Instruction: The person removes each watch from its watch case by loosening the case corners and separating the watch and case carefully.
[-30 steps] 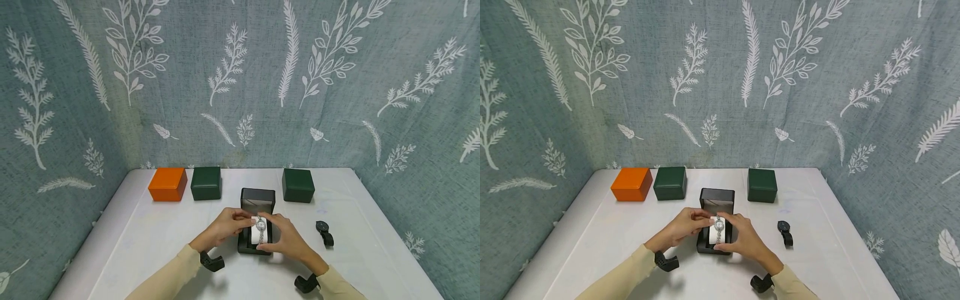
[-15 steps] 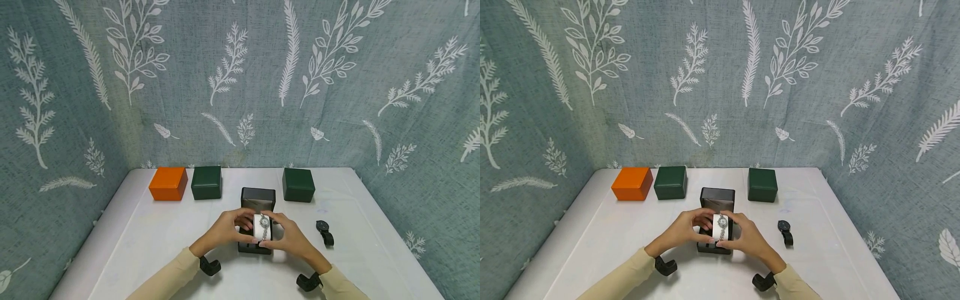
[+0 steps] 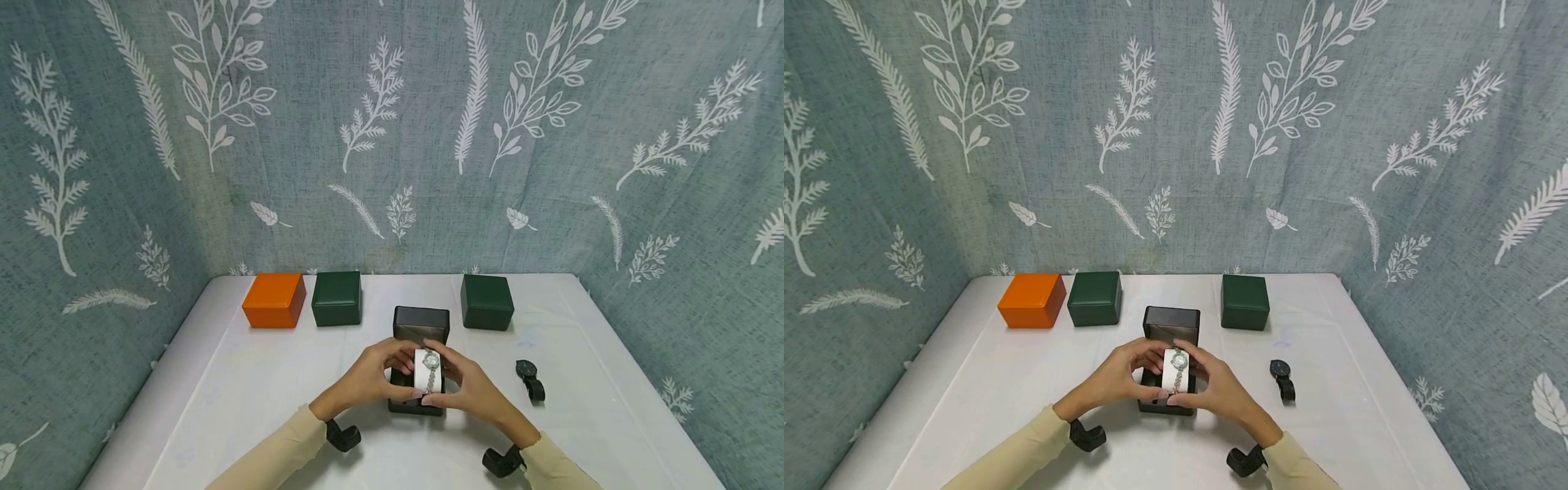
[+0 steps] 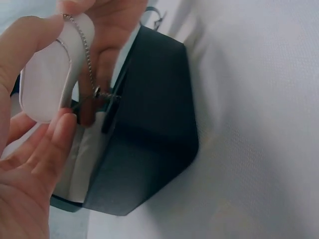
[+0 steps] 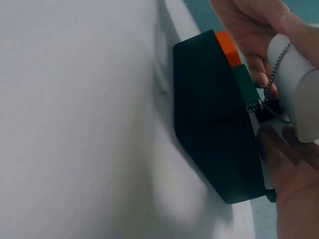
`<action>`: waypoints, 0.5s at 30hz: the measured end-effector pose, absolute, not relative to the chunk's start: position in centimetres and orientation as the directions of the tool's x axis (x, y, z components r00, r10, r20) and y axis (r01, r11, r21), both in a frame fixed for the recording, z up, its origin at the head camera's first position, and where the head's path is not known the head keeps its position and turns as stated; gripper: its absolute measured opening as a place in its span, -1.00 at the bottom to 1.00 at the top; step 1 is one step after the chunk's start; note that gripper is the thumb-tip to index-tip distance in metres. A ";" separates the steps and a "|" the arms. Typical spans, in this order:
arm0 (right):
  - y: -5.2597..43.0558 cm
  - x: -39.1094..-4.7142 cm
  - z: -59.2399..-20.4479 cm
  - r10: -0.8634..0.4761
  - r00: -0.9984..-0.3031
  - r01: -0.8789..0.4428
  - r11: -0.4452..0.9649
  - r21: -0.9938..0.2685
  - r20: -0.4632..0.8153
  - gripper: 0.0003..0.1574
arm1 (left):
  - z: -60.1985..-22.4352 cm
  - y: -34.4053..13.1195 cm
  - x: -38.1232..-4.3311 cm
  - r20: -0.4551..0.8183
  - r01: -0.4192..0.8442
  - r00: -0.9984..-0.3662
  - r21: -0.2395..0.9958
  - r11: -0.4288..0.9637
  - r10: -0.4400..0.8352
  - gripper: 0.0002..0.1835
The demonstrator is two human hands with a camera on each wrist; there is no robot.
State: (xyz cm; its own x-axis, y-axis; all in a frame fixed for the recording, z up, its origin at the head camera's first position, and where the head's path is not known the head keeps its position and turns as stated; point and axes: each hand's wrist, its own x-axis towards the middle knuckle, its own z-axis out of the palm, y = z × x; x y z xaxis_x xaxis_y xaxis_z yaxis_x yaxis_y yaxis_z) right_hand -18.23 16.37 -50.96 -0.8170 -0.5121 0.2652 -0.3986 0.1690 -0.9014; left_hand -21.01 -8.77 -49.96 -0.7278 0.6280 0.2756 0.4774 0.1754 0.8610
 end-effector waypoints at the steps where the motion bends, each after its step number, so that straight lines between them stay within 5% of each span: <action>1: 16.3 -18.3 -51.0 -0.521 -0.816 -0.376 0.148 -0.915 0.251 0.21 | -49.9 -8.8 -21.0 0.281 0.479 -0.727 0.861 0.171 0.626 -0.25; 15: 16.1 -18.3 -50.7 -0.569 -0.791 -0.263 -0.015 -0.965 0.224 0.10 | -49.3 -8.9 -20.8 0.306 0.500 -0.713 0.852 0.152 0.631 -0.24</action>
State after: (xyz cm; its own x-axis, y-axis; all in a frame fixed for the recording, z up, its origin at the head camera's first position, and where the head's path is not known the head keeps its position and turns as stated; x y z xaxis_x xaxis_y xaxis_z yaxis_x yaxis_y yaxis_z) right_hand -18.35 16.08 -50.74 -0.7913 -0.5689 0.2241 -0.2627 -0.0146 -0.9648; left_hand -20.84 -8.86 -49.34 -0.7132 0.6307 0.3059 0.5004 0.1525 0.8523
